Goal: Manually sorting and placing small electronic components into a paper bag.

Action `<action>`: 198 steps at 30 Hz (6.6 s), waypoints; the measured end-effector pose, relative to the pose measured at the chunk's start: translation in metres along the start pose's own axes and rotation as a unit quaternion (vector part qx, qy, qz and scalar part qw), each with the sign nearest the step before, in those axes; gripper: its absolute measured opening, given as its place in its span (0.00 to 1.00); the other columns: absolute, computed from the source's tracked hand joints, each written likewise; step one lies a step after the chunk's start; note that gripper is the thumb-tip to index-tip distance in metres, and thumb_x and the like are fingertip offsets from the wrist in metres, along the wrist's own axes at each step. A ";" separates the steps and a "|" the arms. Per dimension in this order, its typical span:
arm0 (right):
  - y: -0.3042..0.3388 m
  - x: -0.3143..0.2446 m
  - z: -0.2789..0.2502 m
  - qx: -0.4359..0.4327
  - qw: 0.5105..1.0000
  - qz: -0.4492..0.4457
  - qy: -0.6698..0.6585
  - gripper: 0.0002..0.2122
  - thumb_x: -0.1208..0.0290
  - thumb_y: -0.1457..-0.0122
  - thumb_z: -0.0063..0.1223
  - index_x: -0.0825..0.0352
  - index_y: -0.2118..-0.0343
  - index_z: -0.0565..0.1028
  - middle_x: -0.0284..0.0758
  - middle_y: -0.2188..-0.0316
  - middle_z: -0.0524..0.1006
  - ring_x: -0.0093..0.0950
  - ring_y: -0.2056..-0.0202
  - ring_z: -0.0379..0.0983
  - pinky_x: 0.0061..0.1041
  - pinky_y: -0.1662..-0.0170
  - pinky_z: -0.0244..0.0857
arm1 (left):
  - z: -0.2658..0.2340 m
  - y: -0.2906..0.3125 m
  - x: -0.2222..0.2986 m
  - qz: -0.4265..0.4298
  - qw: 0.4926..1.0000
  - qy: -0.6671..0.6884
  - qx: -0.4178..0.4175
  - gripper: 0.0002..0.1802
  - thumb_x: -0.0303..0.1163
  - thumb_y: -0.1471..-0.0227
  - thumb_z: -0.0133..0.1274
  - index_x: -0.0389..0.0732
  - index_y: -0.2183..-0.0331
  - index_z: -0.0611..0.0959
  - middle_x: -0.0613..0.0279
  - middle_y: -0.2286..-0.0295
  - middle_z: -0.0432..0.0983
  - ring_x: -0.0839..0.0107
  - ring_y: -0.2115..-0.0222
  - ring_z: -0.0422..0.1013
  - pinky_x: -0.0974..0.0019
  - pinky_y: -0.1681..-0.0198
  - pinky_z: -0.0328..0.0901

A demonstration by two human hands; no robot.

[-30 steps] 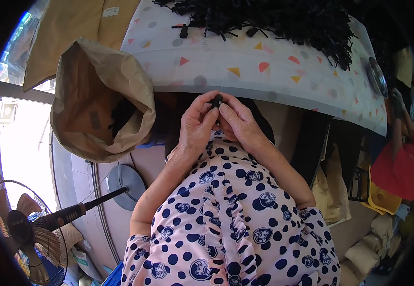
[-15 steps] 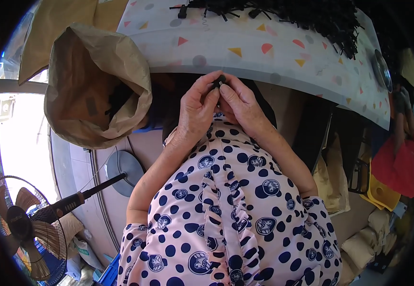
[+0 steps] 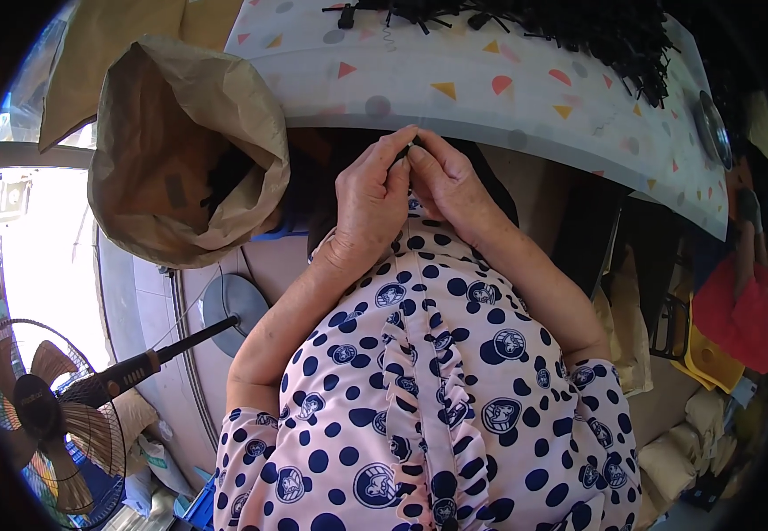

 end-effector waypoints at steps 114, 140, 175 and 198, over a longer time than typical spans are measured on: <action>-0.102 -0.071 -0.018 0.002 0.973 -0.093 0.213 0.05 0.72 0.38 0.44 0.67 0.63 0.68 0.41 0.79 0.73 0.35 0.80 0.71 0.28 0.76 0.63 | -0.006 -0.118 -0.020 -0.064 0.991 -0.080 -0.088 0.16 0.18 0.53 0.50 0.38 0.60 0.68 0.52 0.73 0.73 0.55 0.77 0.72 0.62 0.74 0.65; -0.102 -0.077 -0.034 -0.126 0.986 -0.017 -0.110 0.10 0.68 0.41 0.54 0.69 0.62 0.73 0.23 0.77 0.70 0.10 0.76 0.62 0.11 0.75 0.57 | 0.025 -0.105 -0.022 -0.301 0.797 0.484 -0.200 0.22 0.32 0.40 0.43 0.38 0.45 0.65 0.60 0.74 0.70 0.76 0.82 0.66 0.80 0.81 0.58; -0.138 -0.069 0.013 -0.101 0.966 -0.062 0.230 0.14 0.68 0.36 0.43 0.68 0.50 0.66 0.27 0.78 0.69 0.16 0.77 0.64 0.16 0.72 0.60 | -0.045 -0.115 -0.034 -0.008 0.995 -0.102 -0.023 0.18 0.19 0.46 0.48 0.34 0.52 0.73 0.55 0.62 0.75 0.68 0.66 0.75 0.69 0.60 0.68; -0.122 -0.134 -0.005 -0.027 0.767 -0.370 0.523 0.19 0.79 0.55 0.57 0.63 0.57 0.71 0.38 0.68 0.76 0.34 0.73 0.76 0.27 0.72 0.70 | -0.016 -0.075 -0.099 -0.432 0.733 0.526 -0.015 0.17 0.42 0.40 0.44 0.39 0.57 0.74 0.55 0.71 0.73 0.71 0.78 0.68 0.75 0.80 0.58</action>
Point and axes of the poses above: each hand's wrist, its own y-axis away from the middle knuckle, its own z-axis out of the palm, x = y × z, the point moved 9 cm from there along -y, towards the middle knuckle
